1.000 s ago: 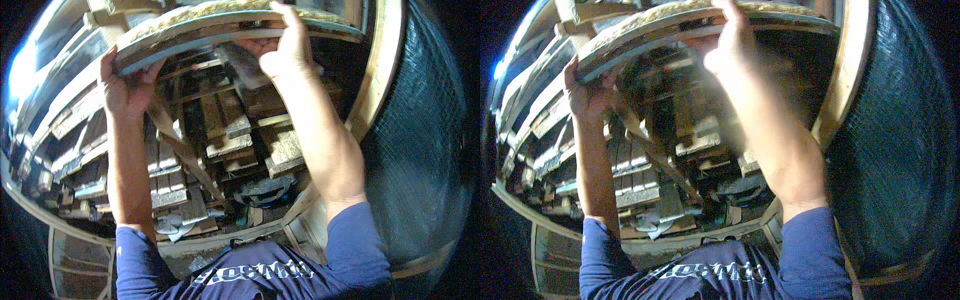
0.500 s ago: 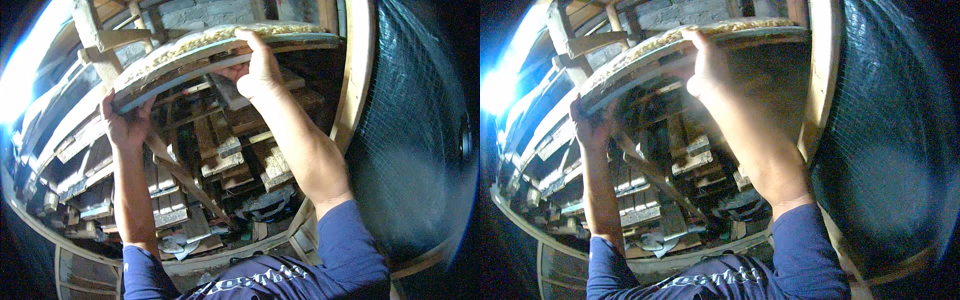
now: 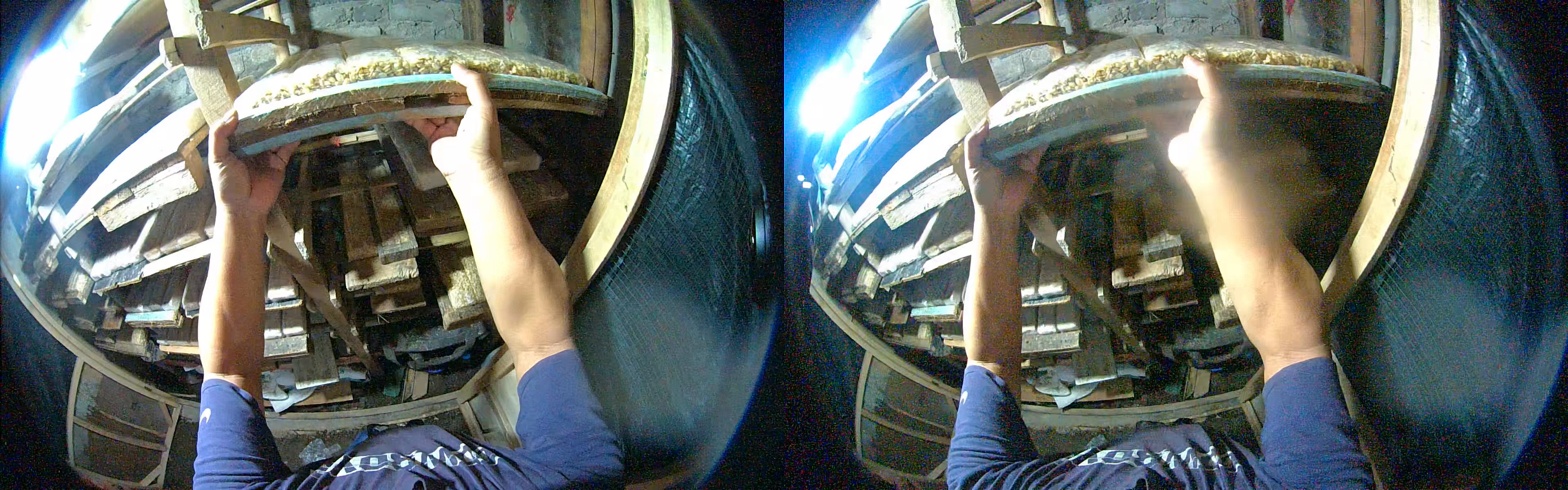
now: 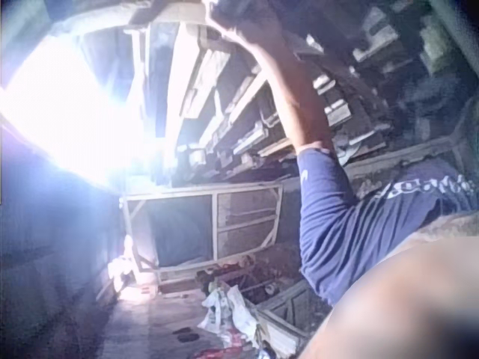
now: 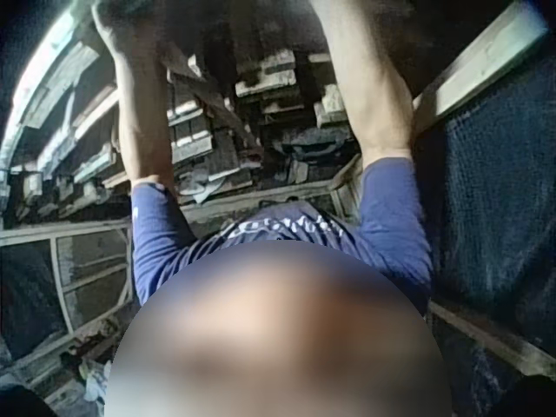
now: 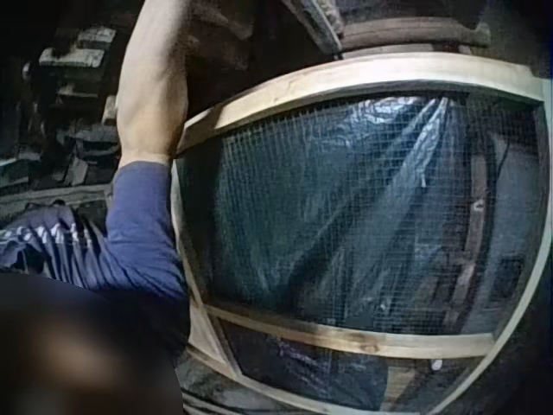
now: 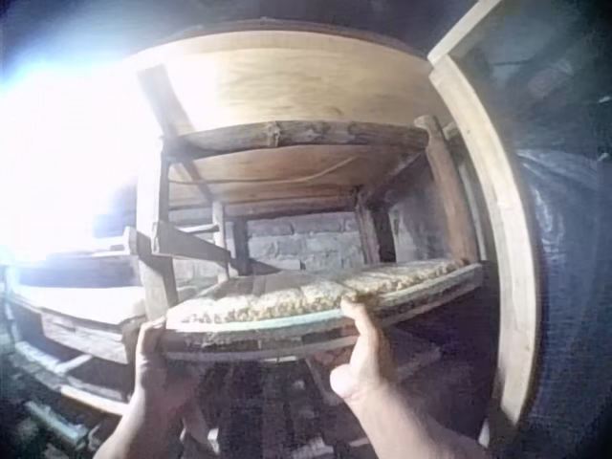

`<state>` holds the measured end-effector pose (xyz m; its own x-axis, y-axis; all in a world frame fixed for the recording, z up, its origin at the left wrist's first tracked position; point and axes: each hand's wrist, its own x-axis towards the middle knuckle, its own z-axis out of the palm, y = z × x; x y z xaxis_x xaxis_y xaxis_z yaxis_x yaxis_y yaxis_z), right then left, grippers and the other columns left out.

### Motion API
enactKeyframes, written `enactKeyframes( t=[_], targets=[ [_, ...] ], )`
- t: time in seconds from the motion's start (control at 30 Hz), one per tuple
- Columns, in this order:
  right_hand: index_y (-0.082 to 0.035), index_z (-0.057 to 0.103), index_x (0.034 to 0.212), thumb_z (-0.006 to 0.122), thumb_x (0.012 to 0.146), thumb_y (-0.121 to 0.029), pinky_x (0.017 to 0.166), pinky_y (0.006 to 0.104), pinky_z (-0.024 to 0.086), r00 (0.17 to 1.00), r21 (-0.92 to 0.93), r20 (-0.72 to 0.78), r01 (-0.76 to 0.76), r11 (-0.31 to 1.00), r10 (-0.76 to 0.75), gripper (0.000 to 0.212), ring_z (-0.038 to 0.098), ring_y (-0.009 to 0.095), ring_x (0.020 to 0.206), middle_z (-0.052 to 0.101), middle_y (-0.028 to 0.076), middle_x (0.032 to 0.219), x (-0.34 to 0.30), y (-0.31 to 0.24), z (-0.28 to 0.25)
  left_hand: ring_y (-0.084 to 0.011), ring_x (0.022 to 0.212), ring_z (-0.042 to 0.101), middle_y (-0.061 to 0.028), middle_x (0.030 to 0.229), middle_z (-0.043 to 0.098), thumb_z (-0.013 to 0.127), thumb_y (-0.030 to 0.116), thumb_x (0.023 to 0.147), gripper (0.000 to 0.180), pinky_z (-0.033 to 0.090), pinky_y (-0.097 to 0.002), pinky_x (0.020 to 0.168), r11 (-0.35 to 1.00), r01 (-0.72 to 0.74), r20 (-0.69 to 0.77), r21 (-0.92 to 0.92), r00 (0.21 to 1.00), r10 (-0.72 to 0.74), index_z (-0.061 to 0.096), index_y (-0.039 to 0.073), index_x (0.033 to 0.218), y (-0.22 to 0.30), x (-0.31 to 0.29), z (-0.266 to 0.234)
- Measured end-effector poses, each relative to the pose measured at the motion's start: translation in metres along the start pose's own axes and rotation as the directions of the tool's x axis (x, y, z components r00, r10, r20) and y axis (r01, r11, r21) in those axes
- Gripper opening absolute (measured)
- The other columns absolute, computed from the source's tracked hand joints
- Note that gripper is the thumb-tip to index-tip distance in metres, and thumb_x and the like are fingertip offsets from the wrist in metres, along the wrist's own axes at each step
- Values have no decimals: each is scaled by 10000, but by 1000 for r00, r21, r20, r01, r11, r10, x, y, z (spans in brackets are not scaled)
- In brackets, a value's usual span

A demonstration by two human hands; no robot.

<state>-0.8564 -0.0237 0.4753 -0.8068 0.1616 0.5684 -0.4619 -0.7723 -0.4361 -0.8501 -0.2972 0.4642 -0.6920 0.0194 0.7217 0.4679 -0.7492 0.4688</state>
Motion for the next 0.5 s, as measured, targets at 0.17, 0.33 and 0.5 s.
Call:
enactKeyframes(
  t=[0.17, 0.33, 0.5],
  targets=[
    [-53, 572, 1121, 716, 834, -344, 737, 392, 627, 995, 48, -98, 2, 999, 2, 433, 673, 227, 795, 656, 109, 973, 14, 7, -3, -338, 1160, 616, -154, 1248, 629, 678, 322, 862, 500, 527, -556, 985, 996, -87, -56, -24, 995, 85, 563, 30, 1251, -11, 5, 13],
    [-61, 563, 1131, 715, 839, -342, 747, 394, 624, 999, 89, -44, 28, 996, -24, 433, 674, 221, 824, 652, 109, 993, 25, 16, -1, -327, 1152, 617, -139, 1226, 640, 700, 321, 851, 488, 527, -551, 984, 993, -121, -103, -7, 987, 119, 573, 52, 1237, -14, 11, 12],
    [-68, 557, 1146, 713, 854, -350, 754, 410, 625, 995, 85, -48, 87, 993, -83, 435, 691, 246, 856, 651, 117, 1007, 37, 20, 0, -329, 1145, 615, -141, 1209, 635, 744, 346, 835, 518, 531, -560, 974, 993, -120, -220, -7, 969, 116, 575, 55, 1229, -19, 8, 23]
  ],
)
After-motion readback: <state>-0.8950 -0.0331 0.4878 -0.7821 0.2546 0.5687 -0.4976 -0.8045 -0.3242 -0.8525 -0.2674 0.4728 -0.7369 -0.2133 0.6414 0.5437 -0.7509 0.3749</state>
